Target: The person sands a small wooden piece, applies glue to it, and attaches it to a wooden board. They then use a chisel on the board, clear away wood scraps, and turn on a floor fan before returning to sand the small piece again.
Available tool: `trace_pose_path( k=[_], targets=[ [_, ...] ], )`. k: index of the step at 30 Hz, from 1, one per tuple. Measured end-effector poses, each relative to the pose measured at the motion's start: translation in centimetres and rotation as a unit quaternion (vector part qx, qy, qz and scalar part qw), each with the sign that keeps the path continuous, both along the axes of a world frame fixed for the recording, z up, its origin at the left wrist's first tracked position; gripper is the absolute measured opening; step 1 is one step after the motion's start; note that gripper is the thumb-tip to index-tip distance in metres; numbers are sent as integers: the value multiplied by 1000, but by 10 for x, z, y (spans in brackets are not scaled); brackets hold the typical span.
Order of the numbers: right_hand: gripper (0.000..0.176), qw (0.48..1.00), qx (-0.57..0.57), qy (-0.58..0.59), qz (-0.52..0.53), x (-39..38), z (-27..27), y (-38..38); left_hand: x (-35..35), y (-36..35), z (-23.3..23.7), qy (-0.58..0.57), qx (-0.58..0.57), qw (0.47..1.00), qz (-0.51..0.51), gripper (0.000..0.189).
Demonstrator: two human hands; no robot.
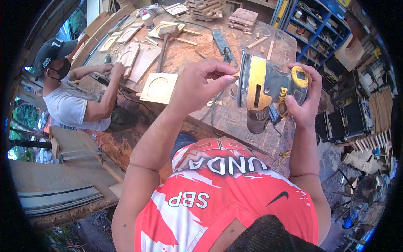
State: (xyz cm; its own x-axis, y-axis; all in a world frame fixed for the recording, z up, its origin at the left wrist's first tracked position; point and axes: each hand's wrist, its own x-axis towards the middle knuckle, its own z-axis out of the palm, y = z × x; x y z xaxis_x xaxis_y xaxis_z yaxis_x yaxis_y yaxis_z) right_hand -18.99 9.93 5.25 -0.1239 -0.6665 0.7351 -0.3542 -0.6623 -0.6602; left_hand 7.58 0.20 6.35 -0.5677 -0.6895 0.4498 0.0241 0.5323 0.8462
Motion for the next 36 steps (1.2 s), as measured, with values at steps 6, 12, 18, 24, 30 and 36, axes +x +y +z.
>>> trace_pose_path(
  k=[6,12,18,24,30,36],
  targets=[
    [71,1000,-5,2,13,0,-3,-4,0,1,-3,8,23,1000,10,15],
    [72,999,12,30,10,-4,-9,-2,2,-1,-2,32,51,998,25,15],
    [71,1000,28,7,13,-3,-20,-2,11,-11,-2,84,101,991,20,16],
    [72,1000,21,20,-11,-1,-7,-3,9,-27,-22,106,160,981,-7,17],
    [74,999,38,17,-8,5,0,-7,6,-22,-22,101,167,981,-6,17],
    [75,999,33,39,-5,6,-1,-12,6,-28,-25,86,106,991,11,18]
  ],
)
